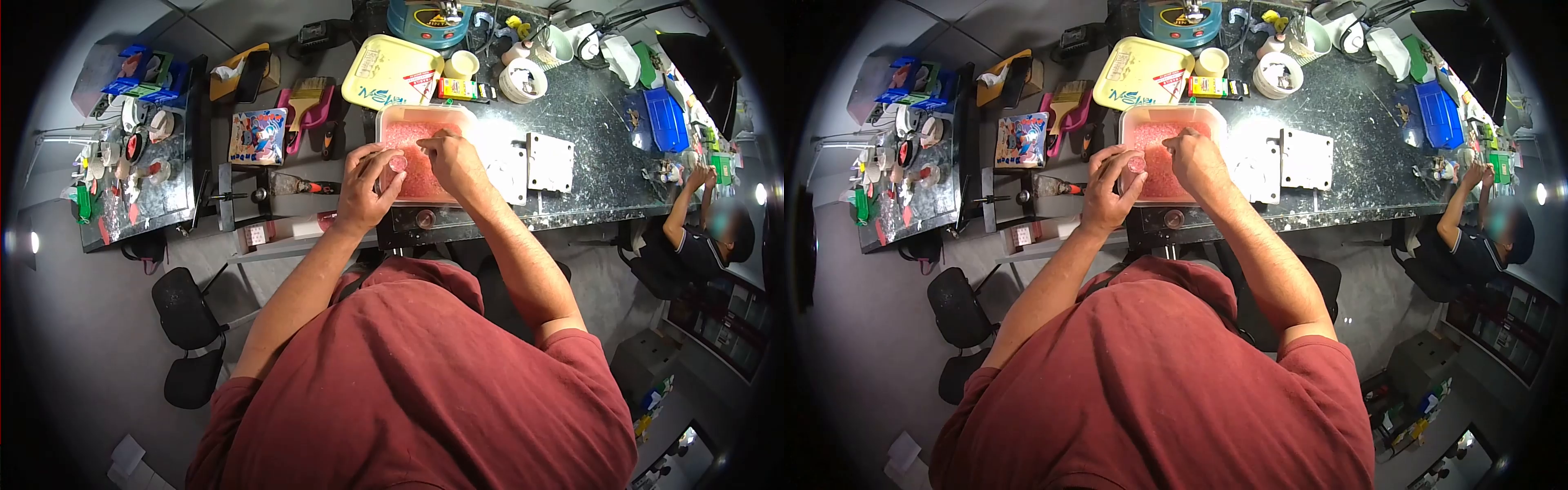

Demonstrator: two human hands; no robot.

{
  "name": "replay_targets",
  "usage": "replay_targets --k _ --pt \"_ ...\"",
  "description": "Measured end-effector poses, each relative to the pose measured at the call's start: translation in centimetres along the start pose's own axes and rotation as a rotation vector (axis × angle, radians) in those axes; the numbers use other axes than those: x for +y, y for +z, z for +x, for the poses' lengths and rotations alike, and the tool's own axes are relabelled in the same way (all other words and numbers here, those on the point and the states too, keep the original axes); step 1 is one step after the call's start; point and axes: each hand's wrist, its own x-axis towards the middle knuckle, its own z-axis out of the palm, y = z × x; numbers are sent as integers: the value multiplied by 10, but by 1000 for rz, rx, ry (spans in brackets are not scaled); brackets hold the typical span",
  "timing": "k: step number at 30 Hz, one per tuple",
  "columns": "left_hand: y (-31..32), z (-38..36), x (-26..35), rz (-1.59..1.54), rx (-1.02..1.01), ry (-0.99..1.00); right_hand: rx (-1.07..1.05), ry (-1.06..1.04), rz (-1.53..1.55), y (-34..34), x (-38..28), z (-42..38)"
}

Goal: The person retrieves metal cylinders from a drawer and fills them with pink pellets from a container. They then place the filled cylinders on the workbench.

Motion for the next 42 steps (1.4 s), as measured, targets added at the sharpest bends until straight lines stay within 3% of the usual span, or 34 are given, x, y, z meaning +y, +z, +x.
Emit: replay_targets --k 6,8,13,18,19,24,27,35,40,42 --pt "0 0 -1 12 -2 1 -150 81 -146 -2 -12 -5" --pt "0 0 1 -1 4 7 -345 22 -122 1 -14 -7" --pt "0 -1 -1 -16 14 21 -423 31 138 6 -5 -6" --pt "1 -3 -3 15 -25 -8 -473 419 441 -3 -11 -1" --pt "1 -3 -2 14 -24 -9 -474 419 440 -5 -11 -2" --pt "0 -1 1 28 -41 -13 -210 437 739 -16 -9 -5" --pt "3 2 10 5 -2 -92 -159 451 843 -39 -17 0" --pt "8 4 8 80 20 -22 -95 397 1120 -47 -22 -4" --pt "7 5 7 121 -5 15 -17 304 1008 -39 -39 -10" --pt "8 5 6 100 34 37 112 17 598 -38 -47 -15"
